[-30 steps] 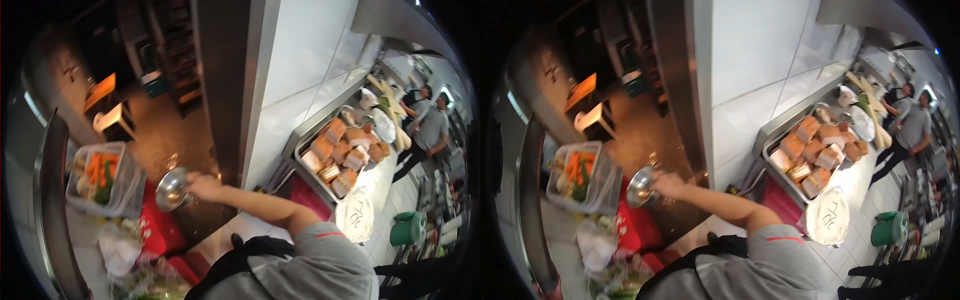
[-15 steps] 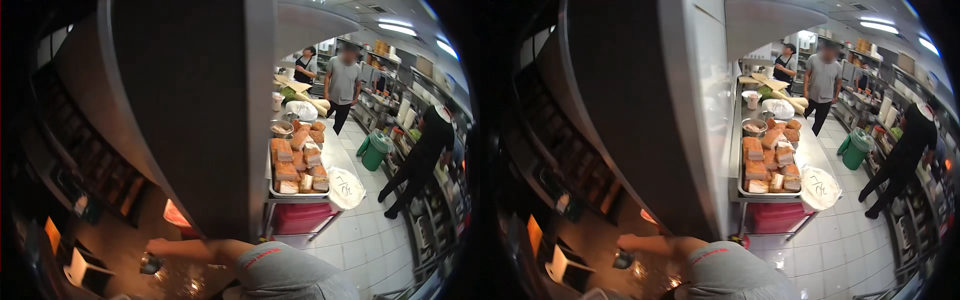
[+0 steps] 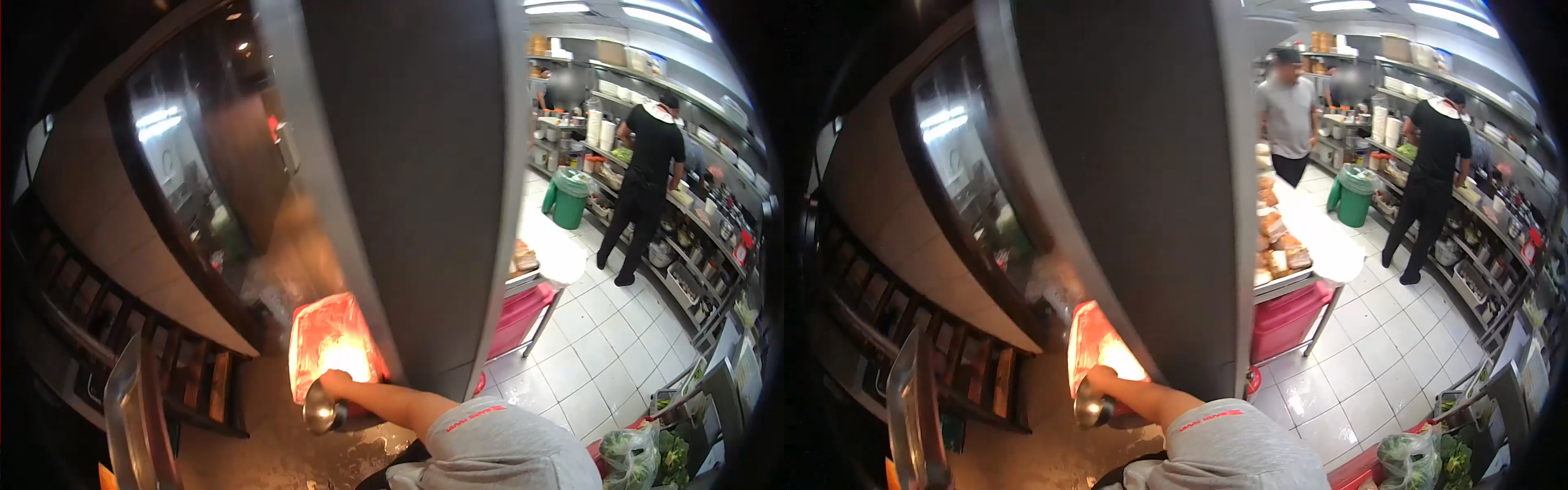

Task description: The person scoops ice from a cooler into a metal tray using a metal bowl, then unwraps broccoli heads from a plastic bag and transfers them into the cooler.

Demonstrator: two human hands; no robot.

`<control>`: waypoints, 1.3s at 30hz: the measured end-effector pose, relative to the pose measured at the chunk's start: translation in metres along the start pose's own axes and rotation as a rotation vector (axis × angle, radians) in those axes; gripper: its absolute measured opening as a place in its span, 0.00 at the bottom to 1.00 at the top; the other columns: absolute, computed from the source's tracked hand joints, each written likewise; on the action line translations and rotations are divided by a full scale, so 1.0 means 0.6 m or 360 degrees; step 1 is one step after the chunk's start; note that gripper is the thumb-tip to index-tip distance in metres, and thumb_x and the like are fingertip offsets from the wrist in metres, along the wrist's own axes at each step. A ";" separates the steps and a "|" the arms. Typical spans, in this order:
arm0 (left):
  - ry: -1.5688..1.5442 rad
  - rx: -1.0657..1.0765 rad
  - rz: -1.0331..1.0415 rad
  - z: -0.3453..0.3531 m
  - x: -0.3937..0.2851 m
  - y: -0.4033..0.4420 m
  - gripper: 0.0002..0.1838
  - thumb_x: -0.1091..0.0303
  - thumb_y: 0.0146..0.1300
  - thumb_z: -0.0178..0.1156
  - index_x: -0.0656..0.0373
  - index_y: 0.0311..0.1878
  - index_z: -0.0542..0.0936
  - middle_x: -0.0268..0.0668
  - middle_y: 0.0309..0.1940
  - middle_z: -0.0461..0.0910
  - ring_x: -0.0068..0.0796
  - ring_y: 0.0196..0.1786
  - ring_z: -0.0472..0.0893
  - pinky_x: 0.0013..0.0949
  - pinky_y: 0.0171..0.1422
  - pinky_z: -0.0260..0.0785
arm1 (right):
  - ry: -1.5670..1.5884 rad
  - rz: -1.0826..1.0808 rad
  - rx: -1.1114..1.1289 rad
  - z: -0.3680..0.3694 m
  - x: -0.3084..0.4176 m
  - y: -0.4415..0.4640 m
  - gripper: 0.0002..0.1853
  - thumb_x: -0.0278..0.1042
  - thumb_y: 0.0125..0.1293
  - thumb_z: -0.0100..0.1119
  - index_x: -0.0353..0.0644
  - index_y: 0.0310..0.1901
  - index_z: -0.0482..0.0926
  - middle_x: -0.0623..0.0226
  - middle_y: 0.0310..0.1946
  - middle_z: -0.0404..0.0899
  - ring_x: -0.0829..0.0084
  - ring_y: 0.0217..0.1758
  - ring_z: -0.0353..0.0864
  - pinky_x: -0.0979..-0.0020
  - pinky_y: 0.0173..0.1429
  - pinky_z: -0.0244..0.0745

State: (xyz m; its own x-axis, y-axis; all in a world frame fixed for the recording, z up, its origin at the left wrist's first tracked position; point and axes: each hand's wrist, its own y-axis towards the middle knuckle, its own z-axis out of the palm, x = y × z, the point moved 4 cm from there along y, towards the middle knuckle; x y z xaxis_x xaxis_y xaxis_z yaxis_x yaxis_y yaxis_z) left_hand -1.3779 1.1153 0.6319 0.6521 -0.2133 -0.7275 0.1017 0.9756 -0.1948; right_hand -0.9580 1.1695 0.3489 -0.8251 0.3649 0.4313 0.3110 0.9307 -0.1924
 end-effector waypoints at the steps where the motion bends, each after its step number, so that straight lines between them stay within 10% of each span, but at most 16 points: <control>1: 0.0031 0.0077 -0.0092 -0.004 0.010 0.052 0.26 0.71 0.49 0.52 0.70 0.54 0.65 0.52 0.51 0.67 0.50 0.56 0.66 0.56 0.61 0.56 | 0.0010 0.0032 0.0009 0.025 -0.014 0.027 0.17 0.35 0.39 0.66 0.41 0.35 0.80 0.56 0.35 0.80 0.59 0.41 0.80 0.62 0.41 0.76; 9: 0.0063 0.0072 -0.0719 -0.124 0.118 0.332 0.27 0.67 0.47 0.50 0.62 0.54 0.67 0.47 0.53 0.70 0.50 0.55 0.70 0.64 0.53 0.63 | 0.0058 0.0373 0.0012 0.176 -0.096 0.225 0.31 0.35 0.45 0.61 0.30 0.50 0.61 0.46 0.33 0.77 0.52 0.39 0.78 0.58 0.42 0.74; 15: -0.0023 -0.0188 -0.1020 -0.235 0.157 0.439 0.28 0.69 0.43 0.49 0.64 0.52 0.67 0.48 0.50 0.72 0.51 0.49 0.74 0.62 0.49 0.67 | 0.0662 0.1177 0.0842 0.234 -0.183 0.279 0.09 0.30 0.51 0.55 0.38 0.35 0.73 0.60 0.26 0.76 0.67 0.24 0.78 0.65 0.37 0.78; 22: 0.0447 -0.0430 -0.1250 -0.341 0.204 0.691 0.30 0.72 0.39 0.48 0.69 0.51 0.62 0.53 0.50 0.69 0.55 0.51 0.72 0.63 0.49 0.67 | 0.1685 0.1863 0.0689 0.295 -0.239 0.249 0.11 0.27 0.55 0.45 0.42 0.41 0.71 0.63 0.26 0.74 0.65 0.24 0.76 0.59 0.29 0.79; 30: 0.0888 -0.0274 -0.1299 -0.336 0.301 1.078 0.10 0.77 0.41 0.47 0.68 0.31 0.70 0.43 0.30 0.72 0.39 0.31 0.76 0.38 0.39 0.76 | 0.2920 0.1824 -0.0121 0.365 -0.188 0.307 0.39 0.16 0.42 0.39 0.59 0.60 0.55 0.58 0.44 0.73 0.58 0.35 0.80 0.51 0.33 0.77; 39: 0.1072 -0.0042 -0.1260 -0.182 0.596 1.327 0.12 0.80 0.39 0.47 0.64 0.31 0.72 0.37 0.27 0.74 0.35 0.30 0.75 0.35 0.42 0.72 | 0.0739 0.1717 -0.0678 0.529 -0.344 0.540 0.27 0.35 0.60 0.46 0.47 0.62 0.54 0.43 0.49 0.68 0.43 0.48 0.71 0.55 0.47 0.69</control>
State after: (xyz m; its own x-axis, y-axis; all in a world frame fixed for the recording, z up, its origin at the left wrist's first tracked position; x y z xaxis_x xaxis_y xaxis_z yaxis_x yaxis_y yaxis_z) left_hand -1.1456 1.8103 0.1450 -0.1500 -0.7856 -0.6002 0.2961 0.5435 -0.7854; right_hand -0.8362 1.3879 -0.0822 0.1629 0.8396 0.5183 0.9242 0.0540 -0.3780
